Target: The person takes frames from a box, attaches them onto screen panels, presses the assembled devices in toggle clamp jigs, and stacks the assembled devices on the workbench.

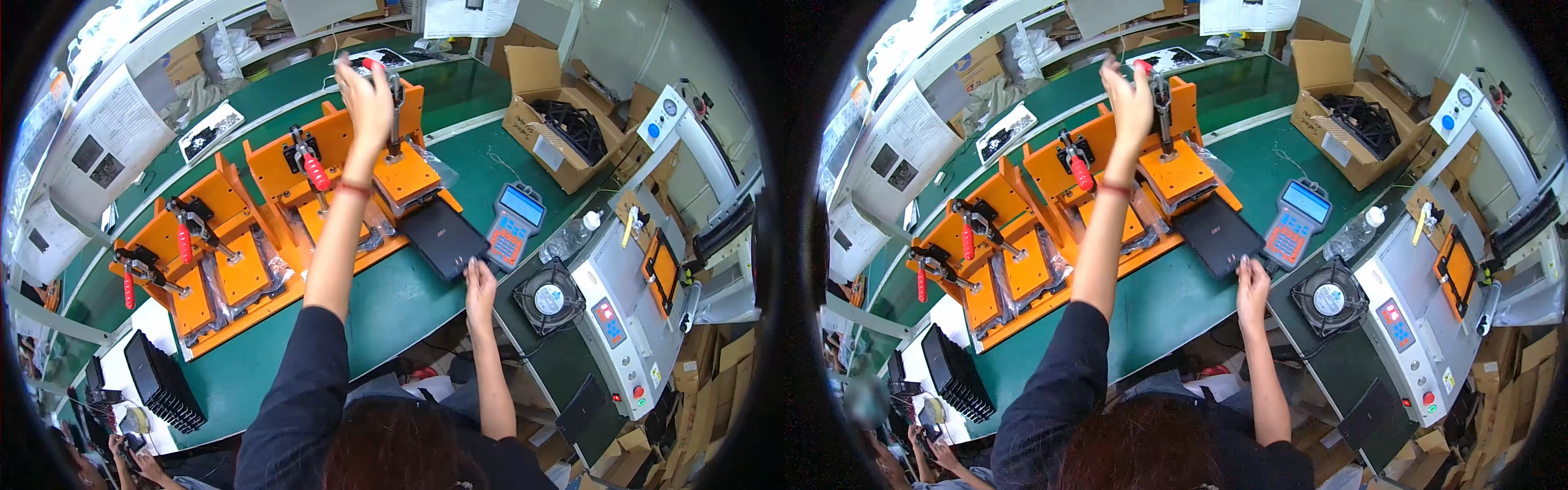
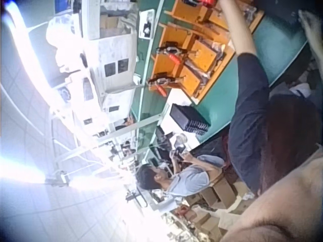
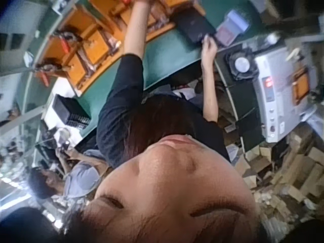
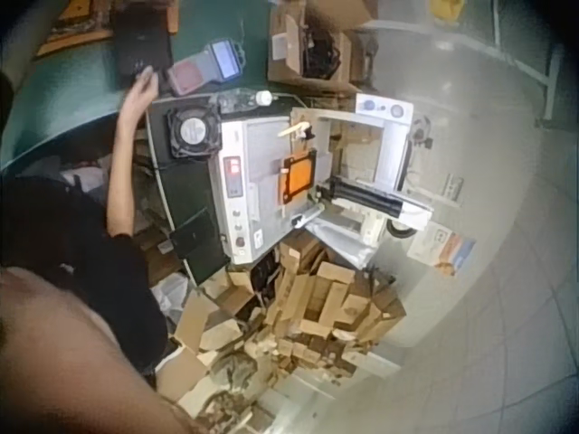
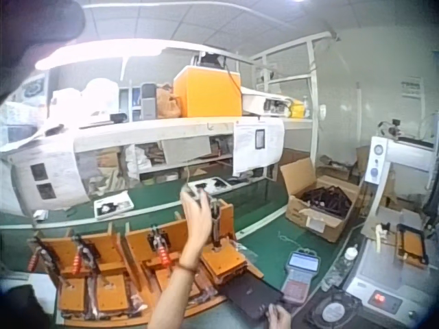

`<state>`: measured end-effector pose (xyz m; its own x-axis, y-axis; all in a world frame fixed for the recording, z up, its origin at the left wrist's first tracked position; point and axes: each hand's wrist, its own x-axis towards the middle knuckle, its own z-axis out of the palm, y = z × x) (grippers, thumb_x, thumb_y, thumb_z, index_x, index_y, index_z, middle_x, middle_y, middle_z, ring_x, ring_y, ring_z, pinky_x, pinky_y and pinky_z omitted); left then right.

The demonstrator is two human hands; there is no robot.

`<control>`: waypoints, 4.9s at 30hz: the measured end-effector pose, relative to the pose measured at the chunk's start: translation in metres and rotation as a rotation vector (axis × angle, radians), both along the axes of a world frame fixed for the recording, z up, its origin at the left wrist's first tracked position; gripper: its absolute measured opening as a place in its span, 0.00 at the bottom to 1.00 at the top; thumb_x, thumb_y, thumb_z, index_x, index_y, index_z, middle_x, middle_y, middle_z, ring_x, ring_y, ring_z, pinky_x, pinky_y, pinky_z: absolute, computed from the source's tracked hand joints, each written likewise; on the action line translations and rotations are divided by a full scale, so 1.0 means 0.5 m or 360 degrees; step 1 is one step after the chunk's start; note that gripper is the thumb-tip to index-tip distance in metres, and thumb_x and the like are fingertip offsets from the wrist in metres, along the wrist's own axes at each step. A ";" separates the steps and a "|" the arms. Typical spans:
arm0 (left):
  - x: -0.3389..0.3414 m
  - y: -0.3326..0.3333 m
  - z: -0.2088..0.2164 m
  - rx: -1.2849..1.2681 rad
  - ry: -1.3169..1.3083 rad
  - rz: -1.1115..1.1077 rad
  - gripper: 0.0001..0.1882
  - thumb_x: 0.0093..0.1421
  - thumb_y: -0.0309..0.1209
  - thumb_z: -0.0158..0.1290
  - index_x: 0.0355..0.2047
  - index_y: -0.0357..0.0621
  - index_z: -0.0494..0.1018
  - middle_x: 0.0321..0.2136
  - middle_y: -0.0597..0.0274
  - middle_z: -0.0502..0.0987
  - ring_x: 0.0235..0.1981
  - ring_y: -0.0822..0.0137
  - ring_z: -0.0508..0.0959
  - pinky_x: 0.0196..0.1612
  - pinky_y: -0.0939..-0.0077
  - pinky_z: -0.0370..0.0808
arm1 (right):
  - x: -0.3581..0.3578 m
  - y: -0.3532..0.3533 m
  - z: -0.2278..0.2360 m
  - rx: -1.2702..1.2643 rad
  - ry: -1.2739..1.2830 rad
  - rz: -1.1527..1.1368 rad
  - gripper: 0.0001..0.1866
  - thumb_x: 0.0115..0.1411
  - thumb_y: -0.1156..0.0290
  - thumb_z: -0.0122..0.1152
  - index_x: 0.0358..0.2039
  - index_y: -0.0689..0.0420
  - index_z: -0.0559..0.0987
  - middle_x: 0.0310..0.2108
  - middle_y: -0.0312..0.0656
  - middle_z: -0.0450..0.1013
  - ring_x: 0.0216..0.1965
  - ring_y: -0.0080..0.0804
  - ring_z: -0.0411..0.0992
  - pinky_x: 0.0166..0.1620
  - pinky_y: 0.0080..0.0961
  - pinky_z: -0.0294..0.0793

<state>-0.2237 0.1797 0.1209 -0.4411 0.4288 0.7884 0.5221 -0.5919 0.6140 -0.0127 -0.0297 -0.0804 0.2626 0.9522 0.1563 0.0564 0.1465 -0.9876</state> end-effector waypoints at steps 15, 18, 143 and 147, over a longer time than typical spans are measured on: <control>-0.078 -0.734 -0.438 -0.0993 -0.0444 -0.0316 0.14 0.56 0.20 0.48 0.44 0.33 0.65 0.42 0.49 0.68 0.43 0.58 0.72 0.49 0.67 0.69 | -0.162 0.223 -0.046 -0.0099 -0.0576 0.0140 0.24 0.64 0.55 0.50 0.21 0.63 0.74 0.14 0.43 0.70 0.18 0.33 0.69 0.25 0.32 0.66; -0.096 -0.691 -0.421 -0.0869 -0.0231 -0.0127 0.13 0.54 0.18 0.49 0.41 0.33 0.67 0.40 0.49 0.70 0.41 0.57 0.72 0.47 0.66 0.70 | -0.155 0.226 -0.035 -0.0123 -0.0885 0.0084 0.24 0.64 0.54 0.52 0.21 0.63 0.74 0.14 0.42 0.69 0.17 0.31 0.68 0.25 0.31 0.65; -0.870 -1.041 -0.077 -0.1632 -0.0202 0.1486 0.79 0.32 0.62 0.67 0.61 0.22 0.25 0.58 0.20 0.49 0.63 0.38 0.52 0.64 0.61 0.52 | -0.289 -0.323 0.072 0.0266 -0.0333 0.1255 0.12 0.61 0.77 0.53 0.45 0.64 0.69 0.27 0.41 0.72 0.29 0.25 0.74 0.35 0.22 0.75; -0.949 -1.010 -0.154 -0.1981 -0.0138 0.1354 0.82 0.28 0.63 0.67 0.61 0.22 0.24 0.59 0.23 0.51 0.63 0.42 0.55 0.64 0.62 0.54 | -0.286 -0.306 0.061 0.0174 -0.0283 0.1208 0.13 0.58 0.78 0.56 0.44 0.63 0.70 0.27 0.41 0.73 0.28 0.27 0.74 0.34 0.21 0.73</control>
